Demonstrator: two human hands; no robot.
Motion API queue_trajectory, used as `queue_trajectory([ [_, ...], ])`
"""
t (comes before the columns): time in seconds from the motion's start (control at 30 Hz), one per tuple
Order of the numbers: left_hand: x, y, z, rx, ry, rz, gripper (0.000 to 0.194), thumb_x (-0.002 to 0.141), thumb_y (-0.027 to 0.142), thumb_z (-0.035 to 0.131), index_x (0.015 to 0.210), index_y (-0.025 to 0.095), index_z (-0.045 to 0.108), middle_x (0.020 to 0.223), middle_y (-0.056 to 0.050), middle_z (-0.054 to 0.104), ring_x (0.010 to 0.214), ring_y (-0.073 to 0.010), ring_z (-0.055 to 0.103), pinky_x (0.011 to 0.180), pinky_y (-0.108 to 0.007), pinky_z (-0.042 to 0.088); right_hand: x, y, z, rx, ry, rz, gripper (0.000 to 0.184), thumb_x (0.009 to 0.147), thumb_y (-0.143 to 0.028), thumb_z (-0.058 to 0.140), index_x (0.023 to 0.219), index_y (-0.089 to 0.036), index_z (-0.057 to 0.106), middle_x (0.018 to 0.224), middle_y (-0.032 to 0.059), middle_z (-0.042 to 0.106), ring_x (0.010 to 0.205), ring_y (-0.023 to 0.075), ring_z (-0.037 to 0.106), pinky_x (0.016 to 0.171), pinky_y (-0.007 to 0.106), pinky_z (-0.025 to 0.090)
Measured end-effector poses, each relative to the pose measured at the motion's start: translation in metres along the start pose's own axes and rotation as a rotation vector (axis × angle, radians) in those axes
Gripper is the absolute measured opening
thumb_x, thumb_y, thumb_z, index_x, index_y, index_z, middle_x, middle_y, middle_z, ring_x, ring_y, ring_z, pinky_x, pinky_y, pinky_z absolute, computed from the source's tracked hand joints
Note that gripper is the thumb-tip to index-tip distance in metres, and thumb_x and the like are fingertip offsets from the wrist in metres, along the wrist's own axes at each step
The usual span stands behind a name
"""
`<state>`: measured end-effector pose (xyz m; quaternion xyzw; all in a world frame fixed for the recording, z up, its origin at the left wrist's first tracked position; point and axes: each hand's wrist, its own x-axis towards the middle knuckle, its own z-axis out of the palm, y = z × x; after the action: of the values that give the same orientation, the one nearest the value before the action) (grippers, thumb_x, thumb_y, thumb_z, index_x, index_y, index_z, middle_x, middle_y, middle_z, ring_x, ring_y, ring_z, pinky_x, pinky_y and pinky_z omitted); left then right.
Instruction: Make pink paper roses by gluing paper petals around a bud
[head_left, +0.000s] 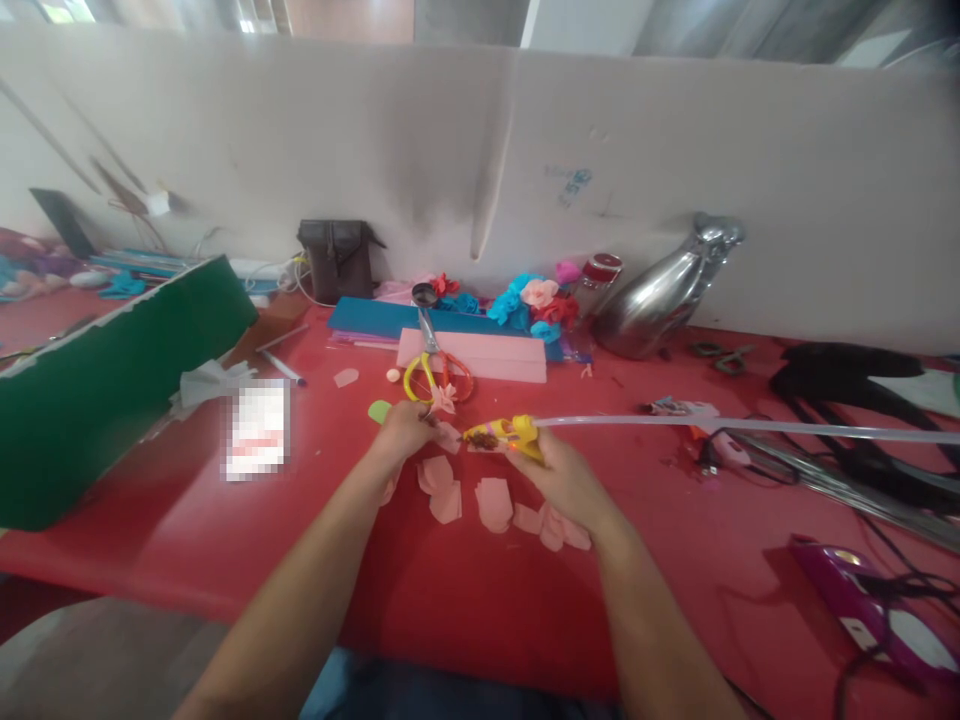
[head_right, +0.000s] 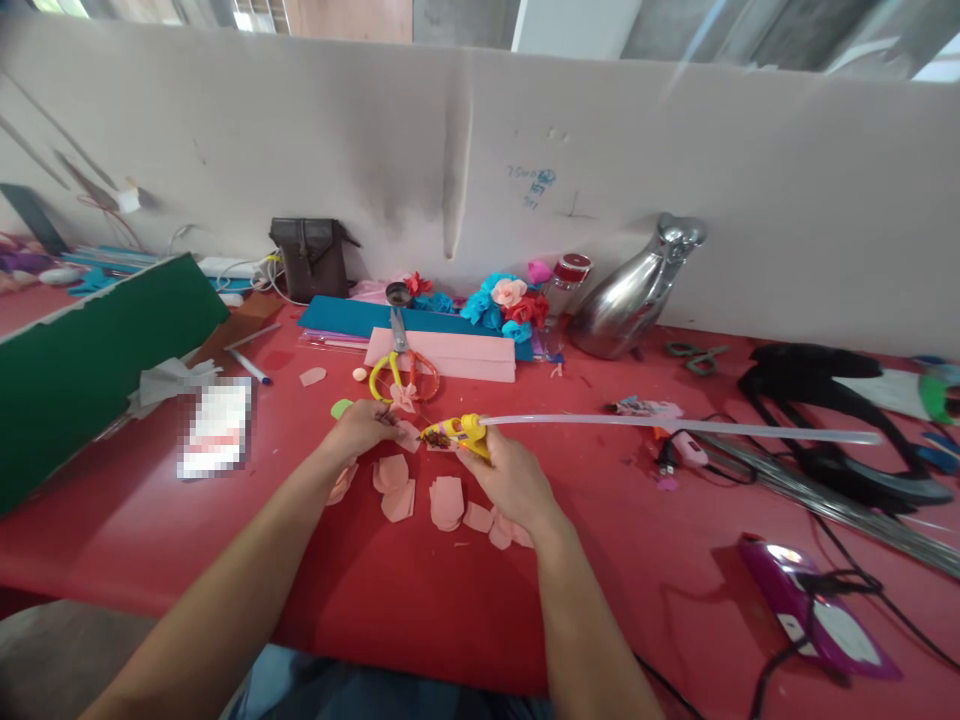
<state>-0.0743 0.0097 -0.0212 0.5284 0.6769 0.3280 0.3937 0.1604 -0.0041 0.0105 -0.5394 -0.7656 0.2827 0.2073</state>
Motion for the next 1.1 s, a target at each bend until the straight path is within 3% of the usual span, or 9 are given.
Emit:
queue_trajectory([
  [0.4, -0.0003, 0.0022, 0.0000, 0.056, 0.003, -0.018, 0.008, 0.057, 0.018, 0.065, 0.060, 0.016, 0.058, 0.065, -0.002, 0.064, 0.064, -0.0156, 0.058, 0.055, -0.023, 0.040, 0.0009, -0.0007, -0.0005, -0.054, 0.013, 0.043, 0.031, 0.084, -0.046, 0.050, 0.107, -0.025, 0.056, 0.096, 0.0067, 0.069, 0.092, 0.0270, 0.064, 0.070, 0.033, 0.046],
  [1.1, 0.0030, -0.0026, 0.0013, -0.002, -0.012, -0.019, 0.009, 0.056, 0.015, 0.066, 0.059, 0.016, 0.058, 0.064, -0.001, 0.063, 0.065, -0.0149, 0.059, 0.058, -0.023, 0.043, -0.0012, -0.0006, -0.0043, -0.041, -0.035, -0.027, 0.032, 0.083, -0.045, 0.052, 0.109, -0.026, 0.057, 0.095, 0.0056, 0.070, 0.087, 0.0255, 0.066, 0.070, 0.032, 0.048],
])
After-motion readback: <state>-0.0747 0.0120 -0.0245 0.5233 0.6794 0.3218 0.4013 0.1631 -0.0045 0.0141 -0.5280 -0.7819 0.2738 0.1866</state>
